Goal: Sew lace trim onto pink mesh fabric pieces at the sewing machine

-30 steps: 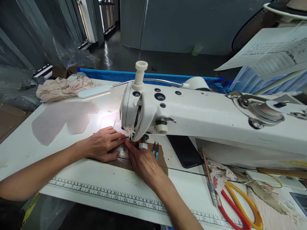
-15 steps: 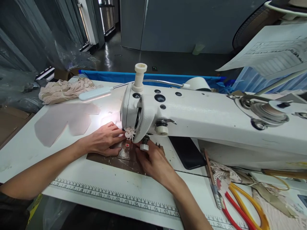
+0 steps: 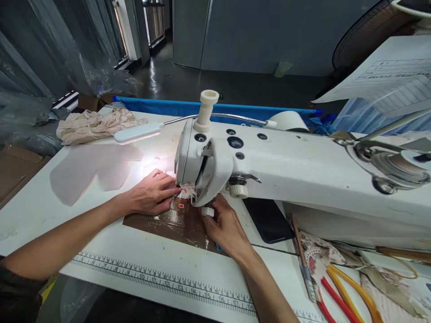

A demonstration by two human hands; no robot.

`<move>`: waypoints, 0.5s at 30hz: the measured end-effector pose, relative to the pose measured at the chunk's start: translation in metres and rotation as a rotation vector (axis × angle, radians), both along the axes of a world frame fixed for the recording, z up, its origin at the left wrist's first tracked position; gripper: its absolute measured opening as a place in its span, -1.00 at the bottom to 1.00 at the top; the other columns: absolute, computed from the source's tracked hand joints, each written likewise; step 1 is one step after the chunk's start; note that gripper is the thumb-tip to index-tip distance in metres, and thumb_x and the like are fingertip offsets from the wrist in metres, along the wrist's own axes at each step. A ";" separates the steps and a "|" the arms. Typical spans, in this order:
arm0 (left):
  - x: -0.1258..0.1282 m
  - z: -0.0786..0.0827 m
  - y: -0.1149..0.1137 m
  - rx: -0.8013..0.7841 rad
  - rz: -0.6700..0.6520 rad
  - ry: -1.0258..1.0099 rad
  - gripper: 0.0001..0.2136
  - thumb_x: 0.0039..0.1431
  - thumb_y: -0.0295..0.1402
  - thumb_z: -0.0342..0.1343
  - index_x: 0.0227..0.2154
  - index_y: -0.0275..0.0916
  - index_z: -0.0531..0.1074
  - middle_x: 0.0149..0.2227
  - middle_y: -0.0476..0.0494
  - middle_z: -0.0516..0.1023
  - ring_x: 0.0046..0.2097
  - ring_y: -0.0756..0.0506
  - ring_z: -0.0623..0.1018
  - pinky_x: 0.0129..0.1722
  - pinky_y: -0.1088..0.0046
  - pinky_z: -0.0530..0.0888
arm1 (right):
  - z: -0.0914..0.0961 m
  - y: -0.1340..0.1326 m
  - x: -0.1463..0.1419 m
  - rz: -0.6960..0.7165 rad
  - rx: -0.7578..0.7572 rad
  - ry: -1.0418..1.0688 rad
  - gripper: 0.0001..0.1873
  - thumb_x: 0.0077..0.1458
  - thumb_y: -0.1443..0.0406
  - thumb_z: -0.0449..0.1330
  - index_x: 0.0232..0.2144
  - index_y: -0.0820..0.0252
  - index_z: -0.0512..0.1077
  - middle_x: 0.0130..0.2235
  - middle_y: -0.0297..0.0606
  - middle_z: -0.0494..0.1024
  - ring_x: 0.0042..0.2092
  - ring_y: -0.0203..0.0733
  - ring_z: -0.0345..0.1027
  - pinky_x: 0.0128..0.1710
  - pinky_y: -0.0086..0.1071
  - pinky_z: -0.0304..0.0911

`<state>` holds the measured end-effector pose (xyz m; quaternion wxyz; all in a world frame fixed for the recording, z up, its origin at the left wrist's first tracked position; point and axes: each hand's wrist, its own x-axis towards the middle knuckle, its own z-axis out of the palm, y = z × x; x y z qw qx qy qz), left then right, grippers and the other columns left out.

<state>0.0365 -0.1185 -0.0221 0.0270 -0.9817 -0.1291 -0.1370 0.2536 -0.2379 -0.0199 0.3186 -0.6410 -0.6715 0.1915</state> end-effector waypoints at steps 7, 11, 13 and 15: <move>-0.002 -0.004 0.005 -0.118 0.069 0.021 -0.63 0.31 -0.22 -0.08 0.06 -0.33 0.29 0.20 -0.35 0.30 0.20 -0.32 0.31 0.20 -0.01 0.20 | -0.021 0.002 0.014 -0.110 -0.027 0.076 -0.75 0.15 0.19 0.07 -0.37 0.16 0.50 -0.36 -0.25 0.56 -0.27 -0.12 0.45 -0.28 -0.34 0.37; -0.002 -0.002 -0.020 -0.049 0.231 0.083 -0.58 0.34 -0.17 -0.09 0.11 -0.36 0.26 0.21 -0.41 0.28 0.20 -0.38 0.31 0.11 -0.04 0.30 | -0.016 0.002 0.016 -0.141 0.077 0.043 -0.73 0.14 0.18 0.06 -0.33 0.16 0.52 -0.28 -0.20 0.57 -0.23 -0.09 0.44 -0.25 -0.31 0.36; -0.004 0.010 -0.044 -0.018 0.366 0.151 -0.58 0.31 -0.16 -0.03 0.05 -0.41 0.32 0.16 -0.51 0.33 0.08 -0.39 0.42 -0.09 0.05 0.44 | -0.011 0.003 0.018 -0.175 0.078 0.020 -0.72 0.13 0.17 0.04 -0.38 0.15 0.52 -0.36 -0.21 0.56 -0.28 -0.07 0.45 -0.30 -0.29 0.36; -0.011 0.030 -0.065 -0.073 0.322 0.239 -0.54 0.24 -0.07 0.05 -0.03 -0.40 0.37 0.06 -0.50 0.42 -0.13 -0.30 0.52 -0.31 0.21 0.48 | -0.004 0.003 0.019 -0.195 0.064 -0.004 -0.68 0.13 0.15 0.03 -0.43 0.14 0.52 -0.44 -0.21 0.53 -0.32 -0.04 0.45 -0.37 -0.29 0.35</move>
